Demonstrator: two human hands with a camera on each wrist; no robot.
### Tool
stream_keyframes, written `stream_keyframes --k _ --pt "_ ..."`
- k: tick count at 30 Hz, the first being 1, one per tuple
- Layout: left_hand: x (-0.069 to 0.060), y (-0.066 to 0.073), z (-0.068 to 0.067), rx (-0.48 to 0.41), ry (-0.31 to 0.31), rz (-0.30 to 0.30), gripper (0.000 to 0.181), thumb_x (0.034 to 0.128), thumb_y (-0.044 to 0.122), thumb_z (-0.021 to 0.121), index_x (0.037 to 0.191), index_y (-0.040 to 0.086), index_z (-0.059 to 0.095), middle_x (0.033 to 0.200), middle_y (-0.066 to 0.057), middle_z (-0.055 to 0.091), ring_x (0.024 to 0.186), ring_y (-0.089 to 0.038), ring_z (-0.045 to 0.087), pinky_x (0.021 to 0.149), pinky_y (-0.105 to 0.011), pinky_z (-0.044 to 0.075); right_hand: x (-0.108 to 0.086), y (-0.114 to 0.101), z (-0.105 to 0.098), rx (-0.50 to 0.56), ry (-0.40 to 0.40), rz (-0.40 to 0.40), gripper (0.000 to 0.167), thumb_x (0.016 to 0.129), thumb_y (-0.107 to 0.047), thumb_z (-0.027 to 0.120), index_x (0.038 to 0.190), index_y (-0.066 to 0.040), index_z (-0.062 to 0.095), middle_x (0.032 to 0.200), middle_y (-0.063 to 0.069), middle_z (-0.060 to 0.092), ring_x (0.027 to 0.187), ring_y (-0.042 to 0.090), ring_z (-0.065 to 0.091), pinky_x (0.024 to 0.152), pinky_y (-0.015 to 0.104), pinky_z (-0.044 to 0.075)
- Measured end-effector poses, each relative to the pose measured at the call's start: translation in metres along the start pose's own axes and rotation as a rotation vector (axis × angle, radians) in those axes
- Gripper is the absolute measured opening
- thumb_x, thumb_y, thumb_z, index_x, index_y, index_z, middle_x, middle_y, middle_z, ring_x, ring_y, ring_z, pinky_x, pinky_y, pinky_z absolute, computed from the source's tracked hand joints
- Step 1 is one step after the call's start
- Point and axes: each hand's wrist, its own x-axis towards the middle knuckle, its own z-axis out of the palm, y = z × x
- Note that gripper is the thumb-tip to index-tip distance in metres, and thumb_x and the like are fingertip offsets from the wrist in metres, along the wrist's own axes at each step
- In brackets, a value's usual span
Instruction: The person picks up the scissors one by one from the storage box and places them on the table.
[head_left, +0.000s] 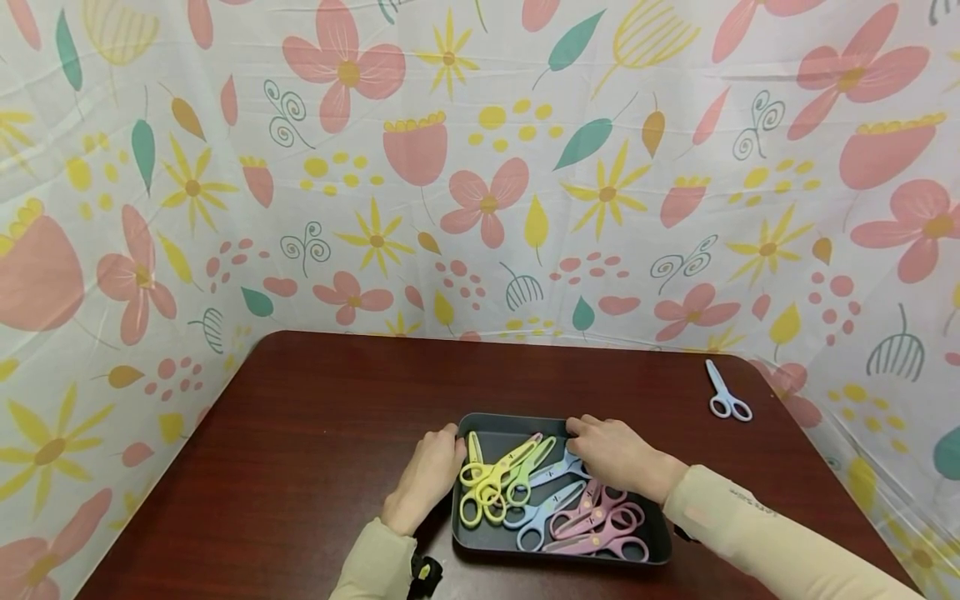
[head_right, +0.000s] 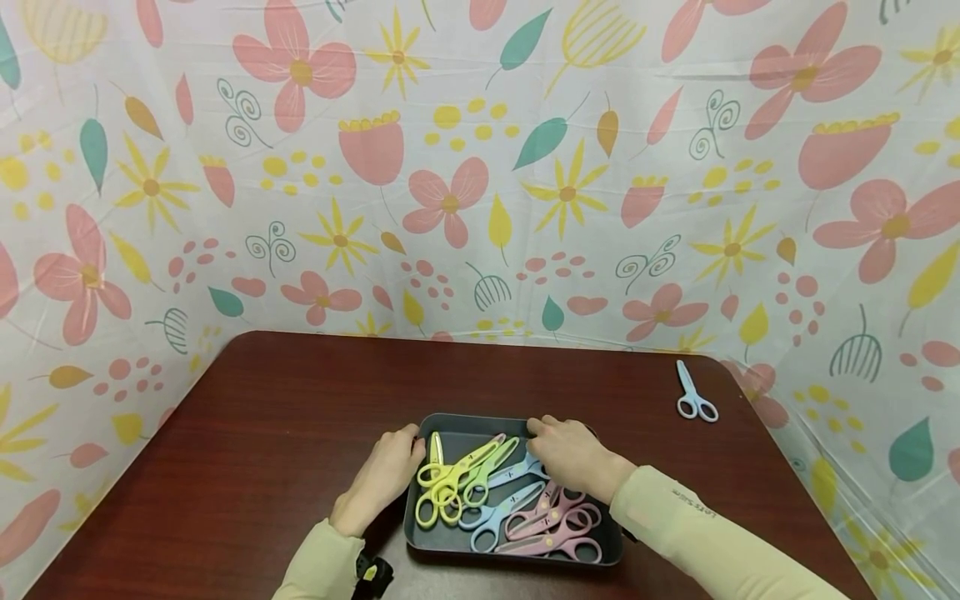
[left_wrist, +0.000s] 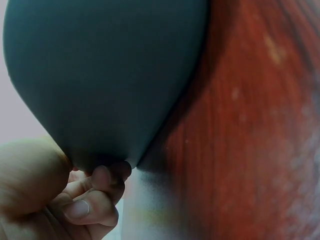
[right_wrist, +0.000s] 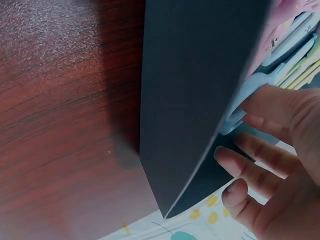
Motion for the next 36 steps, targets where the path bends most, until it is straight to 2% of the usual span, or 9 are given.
stream_keyframes --k 8,16,24,30,36 --pt "-0.001 -0.003 0.002 -0.02 -0.009 0.001 0.022 0.1014 0.008 0.047 0.113 -0.007 0.058 0.051 -0.002 0.037 0.038 -0.01 0.027 0.037 -0.023 0.024 -0.001 0.0 -0.005 -0.072 -0.017 -0.067 0.019 0.078 -0.015 0.078 0.096 -0.014 0.076 0.095 0.002 0.066 0.087 0.021 0.058 0.065 0.036 0.043" --pt "0.001 -0.003 0.001 0.004 -0.002 0.007 0.018 0.1013 0.009 0.047 0.107 -0.004 0.059 0.052 -0.002 0.037 0.038 -0.01 0.028 0.038 -0.023 0.025 -0.003 0.002 -0.016 -0.121 0.058 -0.133 0.019 0.076 -0.018 0.08 0.094 -0.015 0.077 0.099 0.002 0.066 0.089 0.02 0.058 0.065 0.035 0.039" --pt "0.002 -0.003 0.001 0.01 0.003 0.012 0.017 0.1009 0.009 0.047 0.106 -0.003 0.059 0.052 -0.002 0.038 0.038 -0.01 0.029 0.039 -0.024 0.027 -0.006 0.004 -0.033 -0.161 0.095 -0.163 0.016 0.074 -0.018 0.08 0.089 -0.016 0.076 0.093 0.001 0.062 0.085 0.019 0.055 0.064 0.034 0.035" --pt "0.002 -0.004 0.001 0.017 0.006 0.02 0.018 0.101 0.009 0.048 0.108 -0.004 0.059 0.052 -0.002 0.038 0.037 -0.01 0.028 0.037 -0.023 0.025 -0.008 0.005 -0.039 -0.17 0.136 -0.184 0.014 0.073 -0.017 0.079 0.086 -0.016 0.075 0.091 0.0 0.061 0.083 0.019 0.055 0.063 0.034 0.036" --pt "0.001 -0.004 0.001 0.004 0.001 0.016 0.018 0.1008 0.009 0.048 0.107 -0.004 0.06 0.051 -0.001 0.037 0.038 -0.01 0.028 0.038 -0.023 0.025 -0.009 0.005 -0.044 -0.174 0.144 -0.182 0.013 0.073 -0.018 0.08 0.085 -0.017 0.074 0.091 0.0 0.061 0.082 0.019 0.055 0.063 0.034 0.035"
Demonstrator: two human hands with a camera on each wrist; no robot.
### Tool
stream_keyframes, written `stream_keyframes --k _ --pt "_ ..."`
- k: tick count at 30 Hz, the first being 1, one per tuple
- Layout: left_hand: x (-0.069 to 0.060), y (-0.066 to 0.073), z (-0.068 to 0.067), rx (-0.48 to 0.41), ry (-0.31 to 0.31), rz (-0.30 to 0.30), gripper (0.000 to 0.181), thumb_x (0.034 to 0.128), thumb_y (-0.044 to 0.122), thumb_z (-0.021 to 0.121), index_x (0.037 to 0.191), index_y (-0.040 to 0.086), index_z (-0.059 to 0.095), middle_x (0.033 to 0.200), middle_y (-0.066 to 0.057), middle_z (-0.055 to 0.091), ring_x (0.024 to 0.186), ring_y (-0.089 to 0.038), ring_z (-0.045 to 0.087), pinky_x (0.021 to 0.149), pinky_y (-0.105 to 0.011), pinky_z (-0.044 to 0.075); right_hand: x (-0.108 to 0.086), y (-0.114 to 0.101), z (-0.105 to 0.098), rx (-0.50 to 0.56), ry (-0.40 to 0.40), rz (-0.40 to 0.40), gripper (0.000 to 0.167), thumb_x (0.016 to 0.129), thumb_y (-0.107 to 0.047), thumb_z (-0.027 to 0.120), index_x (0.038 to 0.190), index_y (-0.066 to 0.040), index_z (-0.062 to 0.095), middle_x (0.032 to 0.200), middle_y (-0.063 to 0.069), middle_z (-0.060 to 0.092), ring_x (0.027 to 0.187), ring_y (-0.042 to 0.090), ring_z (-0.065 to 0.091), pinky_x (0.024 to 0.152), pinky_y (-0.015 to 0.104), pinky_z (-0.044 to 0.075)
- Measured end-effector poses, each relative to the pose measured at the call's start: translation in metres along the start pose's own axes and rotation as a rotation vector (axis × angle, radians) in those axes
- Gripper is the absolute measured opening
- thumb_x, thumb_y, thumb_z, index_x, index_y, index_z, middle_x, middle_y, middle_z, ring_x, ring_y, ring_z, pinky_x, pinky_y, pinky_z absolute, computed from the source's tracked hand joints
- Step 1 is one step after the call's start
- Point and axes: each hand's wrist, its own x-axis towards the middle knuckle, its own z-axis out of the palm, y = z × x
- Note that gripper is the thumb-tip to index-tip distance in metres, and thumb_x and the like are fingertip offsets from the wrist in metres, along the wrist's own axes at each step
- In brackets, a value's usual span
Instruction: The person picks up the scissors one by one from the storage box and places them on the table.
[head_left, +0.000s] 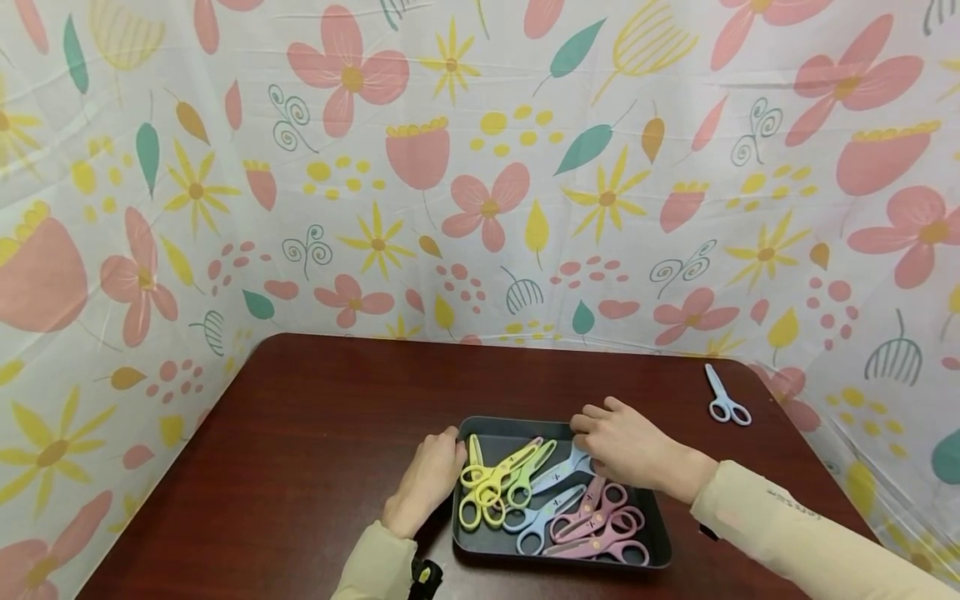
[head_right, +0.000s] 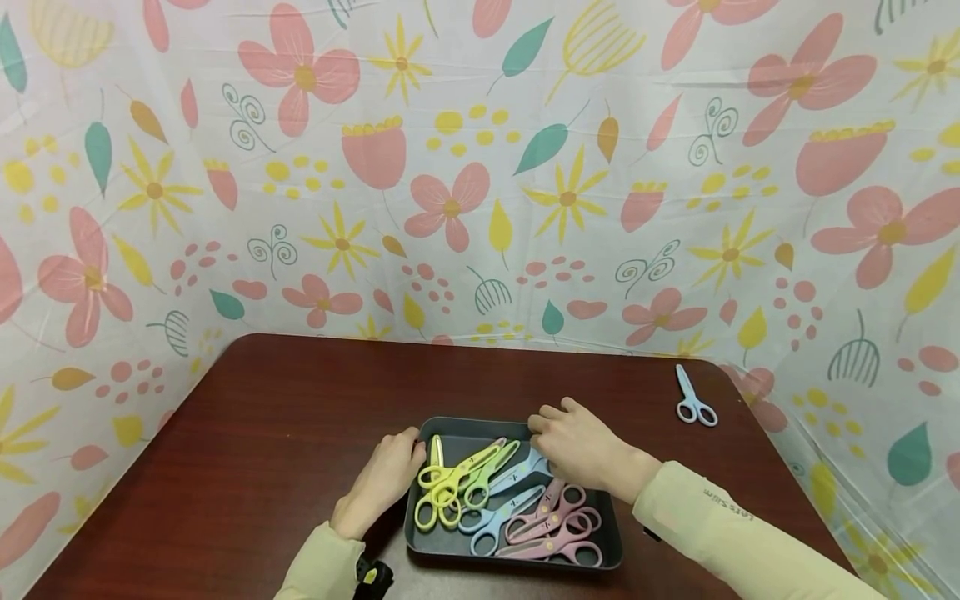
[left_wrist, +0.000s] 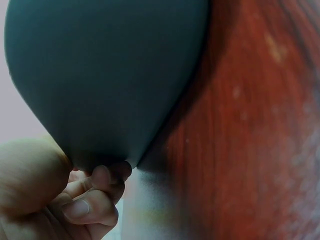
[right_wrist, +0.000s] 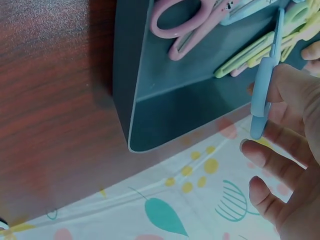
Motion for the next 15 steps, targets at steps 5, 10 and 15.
stream_keyframes --k 5,10,15 --pt "0.002 0.002 -0.001 0.003 0.005 0.007 0.018 0.1008 0.009 0.048 0.107 -0.003 0.06 0.052 -0.001 0.038 0.038 -0.01 0.029 0.039 -0.024 0.026 -0.001 0.003 -0.009 -0.015 0.002 0.001 0.015 0.073 -0.019 0.081 0.086 -0.016 0.075 0.093 0.001 0.062 0.084 0.019 0.055 0.064 0.034 0.036" --pt "0.0 0.002 -0.001 -0.013 0.0 -0.003 0.022 0.1012 0.009 0.047 0.113 -0.006 0.058 0.051 -0.001 0.037 0.038 -0.01 0.027 0.038 -0.023 0.024 -0.004 0.006 -0.014 -0.022 0.027 0.005 0.017 0.07 -0.019 0.083 0.084 -0.016 0.074 0.09 0.0 0.061 0.082 0.019 0.054 0.063 0.034 0.035" --pt "-0.001 0.002 0.0 -0.027 -0.011 -0.009 0.024 0.1017 0.009 0.046 0.116 -0.007 0.058 0.05 0.001 0.035 0.037 -0.009 0.026 0.037 -0.022 0.023 -0.012 0.013 -0.016 -0.011 0.093 0.013 0.018 0.067 -0.017 0.082 0.082 -0.017 0.073 0.089 0.0 0.06 0.08 0.019 0.053 0.061 0.034 0.033"
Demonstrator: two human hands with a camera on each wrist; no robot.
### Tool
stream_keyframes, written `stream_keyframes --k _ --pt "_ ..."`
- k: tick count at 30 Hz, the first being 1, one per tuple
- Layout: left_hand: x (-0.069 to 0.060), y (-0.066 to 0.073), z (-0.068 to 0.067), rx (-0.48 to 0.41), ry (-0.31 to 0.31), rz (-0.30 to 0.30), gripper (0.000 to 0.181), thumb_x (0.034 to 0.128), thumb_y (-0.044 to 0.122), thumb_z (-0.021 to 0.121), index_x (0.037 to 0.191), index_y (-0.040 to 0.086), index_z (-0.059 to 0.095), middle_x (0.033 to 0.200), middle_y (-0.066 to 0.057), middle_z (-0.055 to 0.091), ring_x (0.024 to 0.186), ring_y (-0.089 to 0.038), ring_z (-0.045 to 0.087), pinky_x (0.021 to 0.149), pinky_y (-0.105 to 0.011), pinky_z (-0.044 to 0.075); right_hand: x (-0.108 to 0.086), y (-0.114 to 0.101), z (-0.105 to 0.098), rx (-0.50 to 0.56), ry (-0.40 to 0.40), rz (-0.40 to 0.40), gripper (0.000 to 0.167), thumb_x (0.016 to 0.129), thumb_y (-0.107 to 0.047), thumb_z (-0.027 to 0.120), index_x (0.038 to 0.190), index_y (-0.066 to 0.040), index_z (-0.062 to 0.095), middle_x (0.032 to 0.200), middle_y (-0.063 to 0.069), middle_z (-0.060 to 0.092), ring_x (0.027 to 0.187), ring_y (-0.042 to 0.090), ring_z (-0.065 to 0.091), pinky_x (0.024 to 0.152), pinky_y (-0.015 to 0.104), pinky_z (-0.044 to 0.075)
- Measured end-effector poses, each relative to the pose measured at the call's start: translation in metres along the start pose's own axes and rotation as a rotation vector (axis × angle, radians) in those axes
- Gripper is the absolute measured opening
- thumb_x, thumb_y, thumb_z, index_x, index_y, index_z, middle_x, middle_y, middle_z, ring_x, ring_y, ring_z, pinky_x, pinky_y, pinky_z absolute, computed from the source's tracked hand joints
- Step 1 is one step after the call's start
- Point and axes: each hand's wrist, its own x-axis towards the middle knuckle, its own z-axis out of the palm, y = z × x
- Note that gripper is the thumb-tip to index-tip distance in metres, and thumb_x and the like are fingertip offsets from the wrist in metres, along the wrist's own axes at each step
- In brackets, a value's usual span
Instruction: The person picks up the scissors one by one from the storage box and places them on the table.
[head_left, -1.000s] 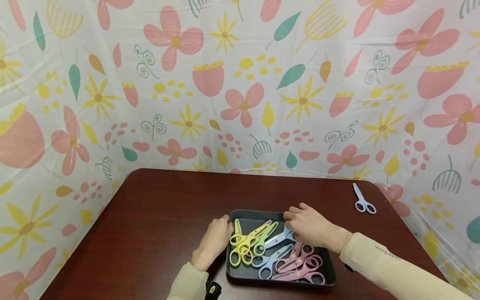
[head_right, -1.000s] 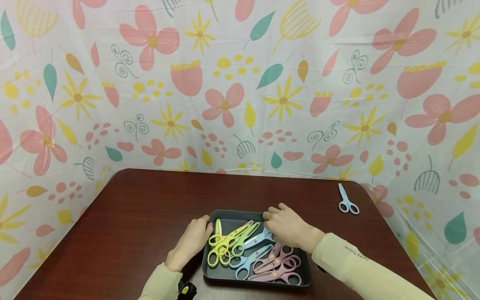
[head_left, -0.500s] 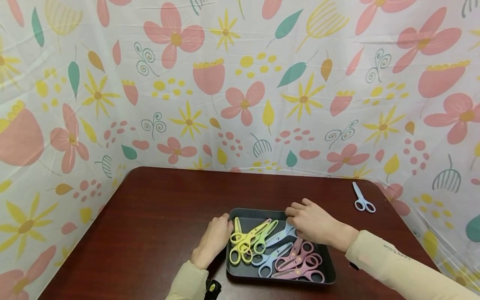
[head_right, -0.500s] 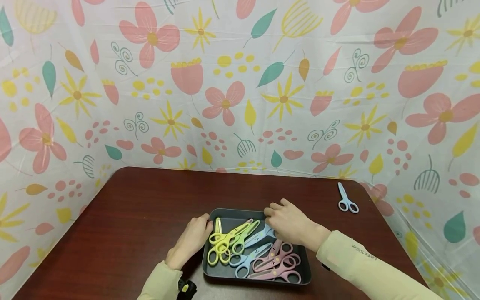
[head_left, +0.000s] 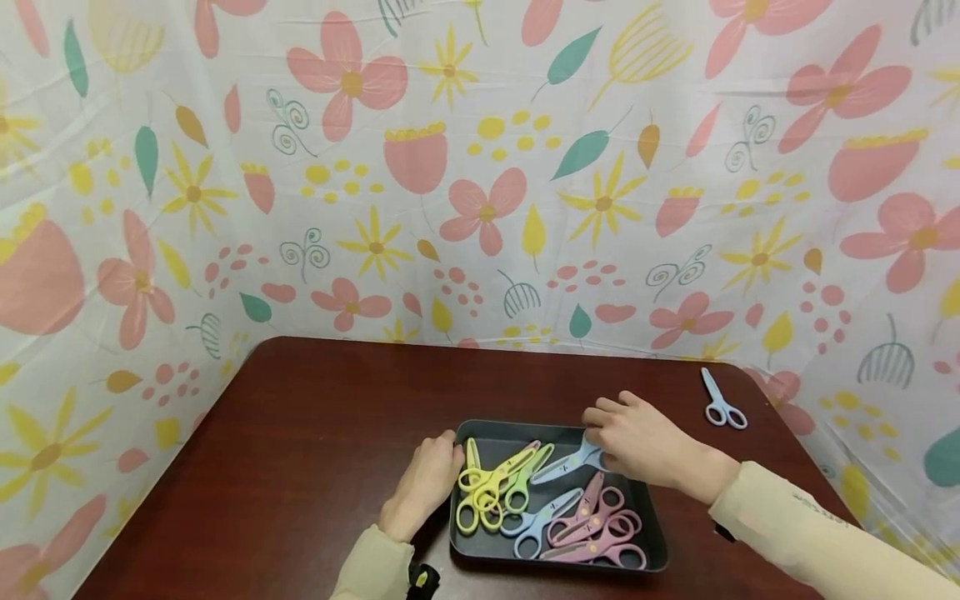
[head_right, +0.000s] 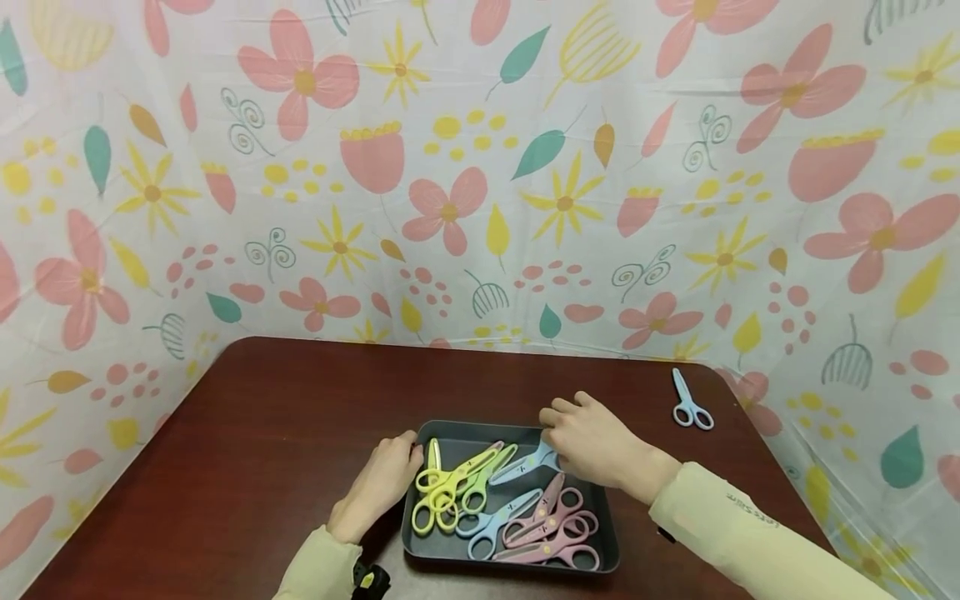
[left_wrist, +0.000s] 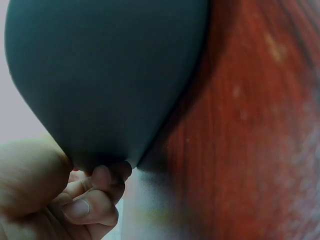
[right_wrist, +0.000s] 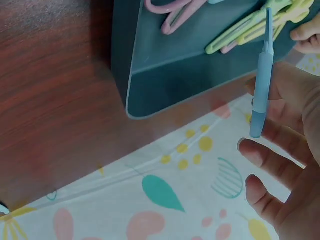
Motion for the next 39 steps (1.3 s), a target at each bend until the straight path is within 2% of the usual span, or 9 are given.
stream_keyframes --k 8,17,22,28,35,39 --pt "0.0 0.0 0.0 -0.015 -0.001 -0.001 0.025 0.1018 0.009 0.046 0.118 -0.008 0.057 0.049 0.001 0.034 0.037 -0.009 0.024 0.037 -0.022 0.022 -0.014 0.014 -0.008 0.021 0.06 0.076 0.021 0.065 -0.014 0.082 0.082 -0.015 0.071 0.091 0.001 0.06 0.08 0.019 0.053 0.062 0.033 0.034" --pt "-0.001 0.0 0.002 -0.004 0.002 0.013 0.02 0.1014 0.008 0.046 0.109 -0.005 0.058 0.05 0.0 0.035 0.037 -0.009 0.025 0.037 -0.022 0.023 -0.037 0.036 -0.026 0.039 0.173 0.261 0.023 0.064 -0.017 0.085 0.08 -0.014 0.069 0.093 0.003 0.062 0.082 0.023 0.058 0.063 0.04 0.042" --pt "-0.001 -0.001 0.003 0.0 0.008 0.019 0.017 0.1011 0.008 0.046 0.105 -0.004 0.058 0.051 -0.001 0.035 0.037 -0.009 0.026 0.037 -0.022 0.023 -0.052 0.046 -0.035 0.041 0.21 0.391 0.022 0.063 -0.016 0.083 0.08 -0.012 0.07 0.092 0.005 0.062 0.077 0.026 0.057 0.06 0.044 0.045" --pt "-0.001 -0.001 0.002 0.015 0.024 0.017 0.013 0.1003 0.008 0.047 0.099 0.0 0.058 0.052 -0.001 0.036 0.038 -0.01 0.028 0.038 -0.023 0.024 -0.067 0.054 -0.034 0.063 0.252 0.524 0.017 0.064 -0.017 0.079 0.078 -0.014 0.069 0.087 0.0 0.061 0.063 0.021 0.056 0.052 0.042 0.045" --pt "-0.001 -0.001 0.001 0.008 0.017 0.009 0.018 0.1009 0.008 0.047 0.108 -0.004 0.059 0.051 0.0 0.035 0.038 -0.01 0.027 0.037 -0.022 0.024 -0.086 0.063 -0.032 0.114 0.217 0.745 0.021 0.07 -0.02 0.082 0.086 -0.012 0.072 0.094 0.004 0.063 0.063 0.022 0.058 0.045 0.044 0.041" --pt "0.0 -0.001 0.001 0.008 0.017 0.002 0.02 0.1011 0.008 0.046 0.11 -0.005 0.058 0.051 0.0 0.035 0.038 -0.01 0.027 0.037 -0.023 0.024 -0.097 0.072 -0.026 0.163 0.215 0.871 0.019 0.073 -0.021 0.082 0.087 -0.012 0.072 0.095 0.004 0.063 0.068 0.027 0.062 0.046 0.05 0.041"
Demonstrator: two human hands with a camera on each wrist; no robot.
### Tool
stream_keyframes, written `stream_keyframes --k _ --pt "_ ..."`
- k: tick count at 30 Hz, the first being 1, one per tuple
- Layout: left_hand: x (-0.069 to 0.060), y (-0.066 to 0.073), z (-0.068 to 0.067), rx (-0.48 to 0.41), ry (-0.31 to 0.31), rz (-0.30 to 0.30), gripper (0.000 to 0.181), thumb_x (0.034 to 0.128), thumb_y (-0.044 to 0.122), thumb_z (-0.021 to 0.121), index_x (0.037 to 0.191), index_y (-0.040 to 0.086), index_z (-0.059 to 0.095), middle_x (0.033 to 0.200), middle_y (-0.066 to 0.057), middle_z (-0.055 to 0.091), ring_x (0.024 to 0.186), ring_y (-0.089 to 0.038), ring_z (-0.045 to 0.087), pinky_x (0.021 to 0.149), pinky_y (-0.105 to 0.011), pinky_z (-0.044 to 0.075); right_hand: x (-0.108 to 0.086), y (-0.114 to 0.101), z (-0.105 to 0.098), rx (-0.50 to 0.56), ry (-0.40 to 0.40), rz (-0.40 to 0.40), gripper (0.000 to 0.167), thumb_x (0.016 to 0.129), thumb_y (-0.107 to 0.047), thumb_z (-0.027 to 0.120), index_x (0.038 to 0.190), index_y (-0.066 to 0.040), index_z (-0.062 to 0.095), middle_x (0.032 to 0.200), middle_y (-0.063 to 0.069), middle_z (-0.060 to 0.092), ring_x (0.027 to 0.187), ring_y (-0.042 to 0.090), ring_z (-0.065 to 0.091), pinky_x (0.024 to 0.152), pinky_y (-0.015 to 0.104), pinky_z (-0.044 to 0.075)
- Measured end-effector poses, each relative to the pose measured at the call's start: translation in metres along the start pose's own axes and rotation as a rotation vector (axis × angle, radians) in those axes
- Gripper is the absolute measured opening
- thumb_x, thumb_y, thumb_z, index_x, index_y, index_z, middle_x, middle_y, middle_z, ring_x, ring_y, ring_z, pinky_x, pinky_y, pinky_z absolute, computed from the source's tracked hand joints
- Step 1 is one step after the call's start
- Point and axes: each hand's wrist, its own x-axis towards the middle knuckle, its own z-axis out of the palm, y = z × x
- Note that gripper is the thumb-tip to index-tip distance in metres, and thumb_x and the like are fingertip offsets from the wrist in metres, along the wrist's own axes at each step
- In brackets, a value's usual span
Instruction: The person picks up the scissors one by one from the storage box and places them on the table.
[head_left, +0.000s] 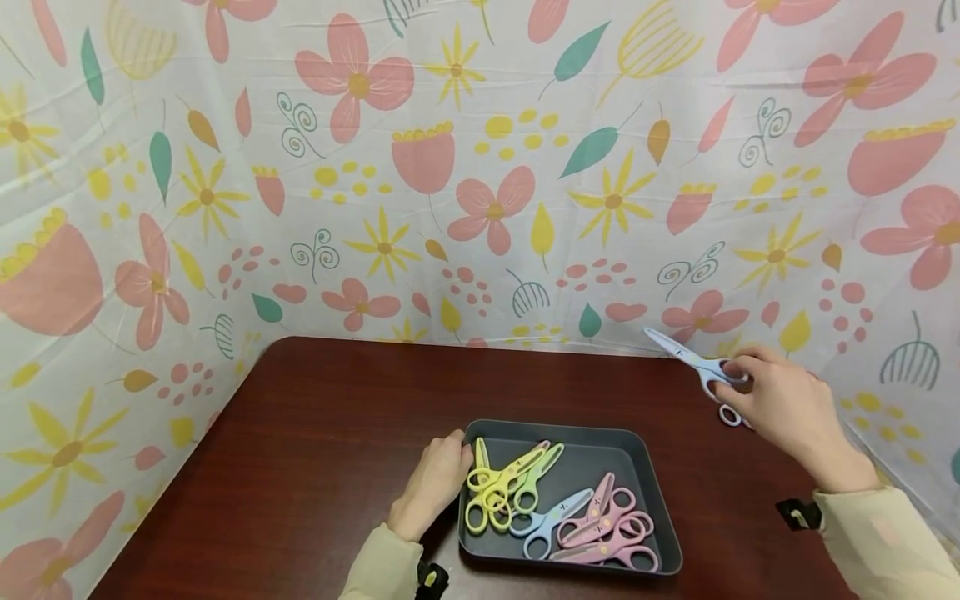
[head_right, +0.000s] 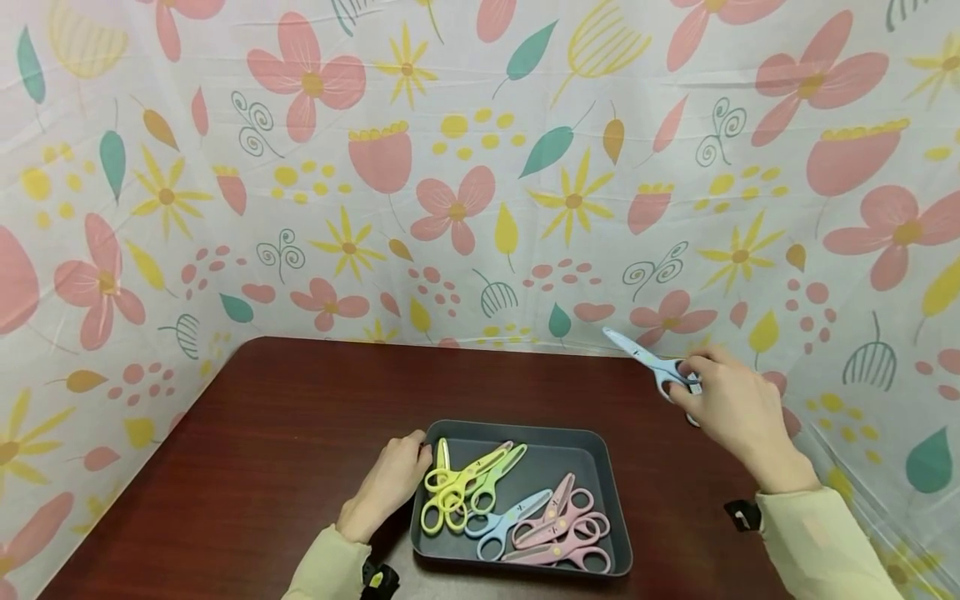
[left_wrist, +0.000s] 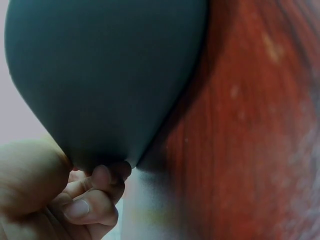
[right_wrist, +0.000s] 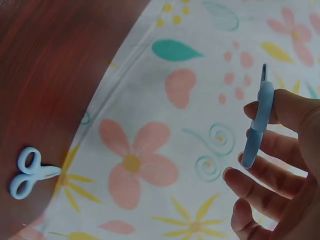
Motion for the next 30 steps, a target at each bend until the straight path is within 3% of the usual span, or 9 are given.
stream_keyframes --k 10,14,20,25,30 --pt "0.001 -0.002 0.002 0.017 0.007 0.0 0.019 0.1007 0.009 0.047 0.108 -0.004 0.059 0.051 0.0 0.036 0.037 -0.009 0.029 0.037 -0.023 0.025 -0.001 0.035 0.023 0.036 -0.111 0.244 0.024 0.083 -0.028 0.073 0.093 -0.006 0.07 0.1 0.018 0.06 0.071 0.041 0.057 0.048 0.052 0.039" --pt "0.002 -0.002 0.003 0.023 0.012 0.002 0.018 0.1007 0.009 0.048 0.108 -0.003 0.06 0.051 -0.001 0.037 0.037 -0.01 0.029 0.037 -0.023 0.026 -0.002 0.046 0.036 0.055 -0.177 0.313 0.029 0.085 -0.034 0.071 0.094 -0.005 0.07 0.086 0.016 0.061 0.062 0.038 0.055 0.043 0.048 0.036" --pt "0.002 -0.002 0.003 0.027 0.012 0.008 0.018 0.1007 0.009 0.048 0.107 -0.004 0.06 0.051 -0.001 0.038 0.037 -0.01 0.03 0.037 -0.023 0.026 -0.004 0.049 0.054 0.104 -0.291 0.424 0.029 0.088 -0.038 0.065 0.078 -0.011 0.067 0.063 0.002 0.057 0.056 0.024 0.05 0.044 0.042 0.035" --pt "0.001 -0.002 0.002 0.015 0.007 0.01 0.02 0.101 0.008 0.047 0.111 -0.005 0.059 0.05 -0.001 0.038 0.036 -0.01 0.029 0.036 -0.022 0.025 -0.003 0.047 0.068 0.109 -0.358 0.449 0.035 0.089 -0.04 0.063 0.065 -0.015 0.059 0.058 0.002 0.051 0.053 0.024 0.048 0.045 0.041 0.034" --pt "0.002 -0.001 0.001 0.027 0.013 0.01 0.018 0.1011 0.009 0.048 0.107 -0.003 0.06 0.051 0.0 0.037 0.037 -0.009 0.028 0.037 -0.021 0.024 -0.001 0.047 0.082 0.094 -0.4 0.438 0.035 0.088 -0.039 0.063 0.063 -0.014 0.058 0.06 0.004 0.049 0.054 0.024 0.047 0.046 0.042 0.035"
